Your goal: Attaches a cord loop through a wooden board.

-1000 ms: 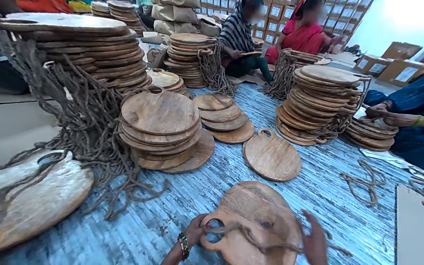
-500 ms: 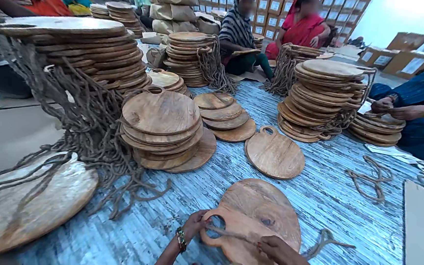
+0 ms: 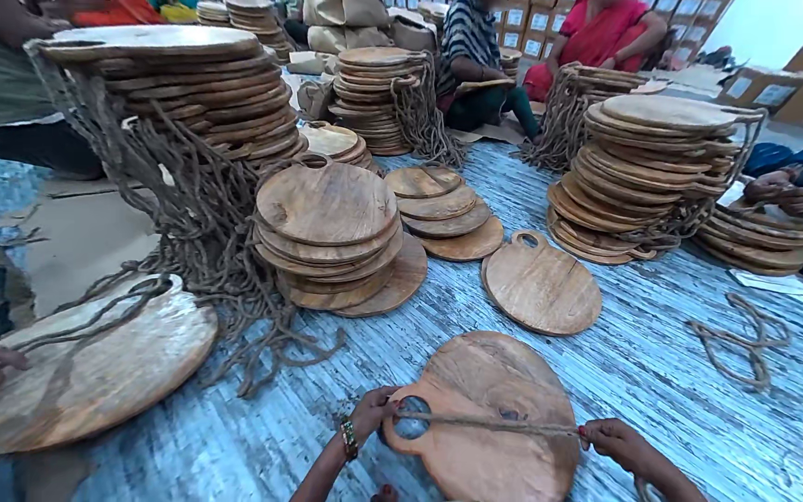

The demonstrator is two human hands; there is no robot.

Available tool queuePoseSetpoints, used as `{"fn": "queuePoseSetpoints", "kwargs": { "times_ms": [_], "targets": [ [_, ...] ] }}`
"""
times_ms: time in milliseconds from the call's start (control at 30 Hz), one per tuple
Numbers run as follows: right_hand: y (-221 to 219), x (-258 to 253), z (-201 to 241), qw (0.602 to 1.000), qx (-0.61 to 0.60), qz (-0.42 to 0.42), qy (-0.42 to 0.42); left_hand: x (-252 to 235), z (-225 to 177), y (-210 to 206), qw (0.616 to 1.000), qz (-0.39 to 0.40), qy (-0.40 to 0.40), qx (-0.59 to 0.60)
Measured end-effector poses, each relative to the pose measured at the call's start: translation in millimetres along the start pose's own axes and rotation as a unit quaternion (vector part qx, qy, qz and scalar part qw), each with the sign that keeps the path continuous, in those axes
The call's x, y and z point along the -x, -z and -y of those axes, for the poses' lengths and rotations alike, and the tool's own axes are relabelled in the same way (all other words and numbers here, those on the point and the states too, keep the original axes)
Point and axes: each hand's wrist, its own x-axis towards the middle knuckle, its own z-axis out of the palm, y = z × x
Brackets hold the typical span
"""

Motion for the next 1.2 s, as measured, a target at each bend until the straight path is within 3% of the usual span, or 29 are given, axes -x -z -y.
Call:
{"fn": "queuePoseSetpoints", "kwargs": {
  "times_ms": [133, 500, 800, 900, 1033, 1200],
  "targets": [
    [-5, -20, -3, 0.995, 0.068, -0.070, -0.020, 2, 0, 0, 1.000, 0.006, 0.011, 0.004],
    [-8, -53, -13, 0.991, 0.030, -0.132, 0.001, 7, -2, -2, 1.000, -0.007, 0.021, 0.003],
    [-12, -65, -5, 0.981, -0.008, -0.171, -0.088, 6, -2, -3, 0.999, -0.023, 0.046, 0.004],
    [-12, -66, -4, 0.978, -0.015, -0.179, -0.108, 8, 1, 0, 0.999, 0.005, 0.030, 0.015],
    [-15, -66, -4, 0.975, -0.029, -0.192, -0.106, 15, 13, 7, 0.992, 0.046, 0.008, 0.113],
    [-17, -67, -9, 0.976, -0.023, -0.202, -0.081, 16, 28, 16, 0.986, 0.096, -0.039, 0.129]
  ]
}}
